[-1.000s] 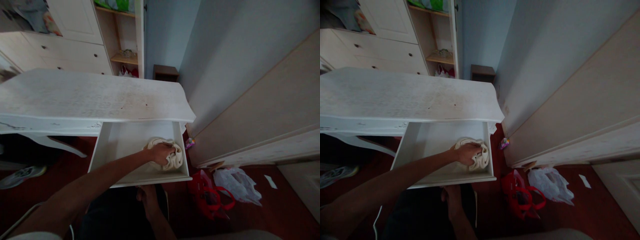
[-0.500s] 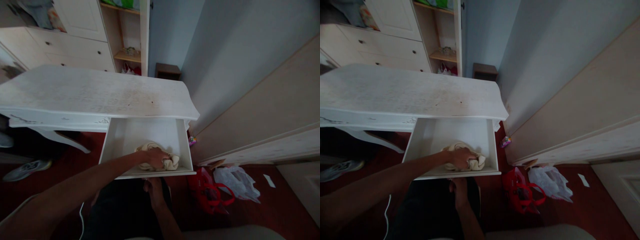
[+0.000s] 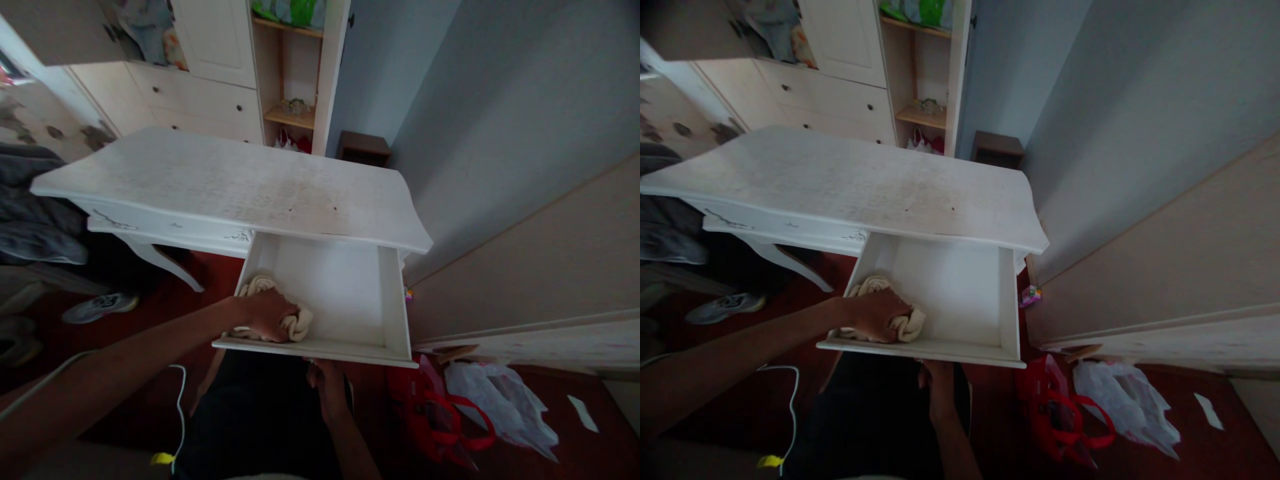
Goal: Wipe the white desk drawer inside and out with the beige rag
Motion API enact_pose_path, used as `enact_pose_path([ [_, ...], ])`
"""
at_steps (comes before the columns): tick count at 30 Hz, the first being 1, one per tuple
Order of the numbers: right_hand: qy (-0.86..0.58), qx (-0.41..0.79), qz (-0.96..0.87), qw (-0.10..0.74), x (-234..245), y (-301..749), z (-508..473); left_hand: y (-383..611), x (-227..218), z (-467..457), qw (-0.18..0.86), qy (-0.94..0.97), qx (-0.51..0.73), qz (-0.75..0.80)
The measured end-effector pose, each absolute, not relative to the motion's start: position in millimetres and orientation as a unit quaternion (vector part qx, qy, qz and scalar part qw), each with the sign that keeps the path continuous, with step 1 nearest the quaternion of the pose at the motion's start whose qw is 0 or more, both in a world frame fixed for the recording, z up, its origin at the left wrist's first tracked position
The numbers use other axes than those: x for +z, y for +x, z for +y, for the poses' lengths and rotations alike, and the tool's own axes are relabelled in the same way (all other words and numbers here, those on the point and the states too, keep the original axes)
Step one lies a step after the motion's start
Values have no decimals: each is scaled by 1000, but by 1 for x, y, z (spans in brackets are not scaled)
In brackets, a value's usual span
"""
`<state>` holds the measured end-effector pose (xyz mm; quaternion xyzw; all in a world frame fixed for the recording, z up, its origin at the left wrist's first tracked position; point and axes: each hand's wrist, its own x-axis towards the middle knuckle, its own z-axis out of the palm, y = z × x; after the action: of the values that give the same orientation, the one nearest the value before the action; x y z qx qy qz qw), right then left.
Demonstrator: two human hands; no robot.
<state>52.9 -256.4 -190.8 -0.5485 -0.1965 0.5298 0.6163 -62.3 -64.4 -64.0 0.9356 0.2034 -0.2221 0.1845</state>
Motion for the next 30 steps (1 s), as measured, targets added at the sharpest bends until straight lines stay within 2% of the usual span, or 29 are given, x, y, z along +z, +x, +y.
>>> enact_pose_path([
  [6, -557, 532, -174, 613, -192, 54, -259, -53, -60, -49, 85, 932, -241, 256],
  [16, -561, 535, -144, 615, -191, 50, -261, -29, -49, 16, 8, 871, -71, 485],
  [23, -560, 531, -121, 624, -190, 50, -259, -29, -54, -11, 13, 882, -52, 468],
  [30, -555, 523, -126, 634, -192, 52, -262, -48, -49, -60, 121, 878, -203, 416],
])
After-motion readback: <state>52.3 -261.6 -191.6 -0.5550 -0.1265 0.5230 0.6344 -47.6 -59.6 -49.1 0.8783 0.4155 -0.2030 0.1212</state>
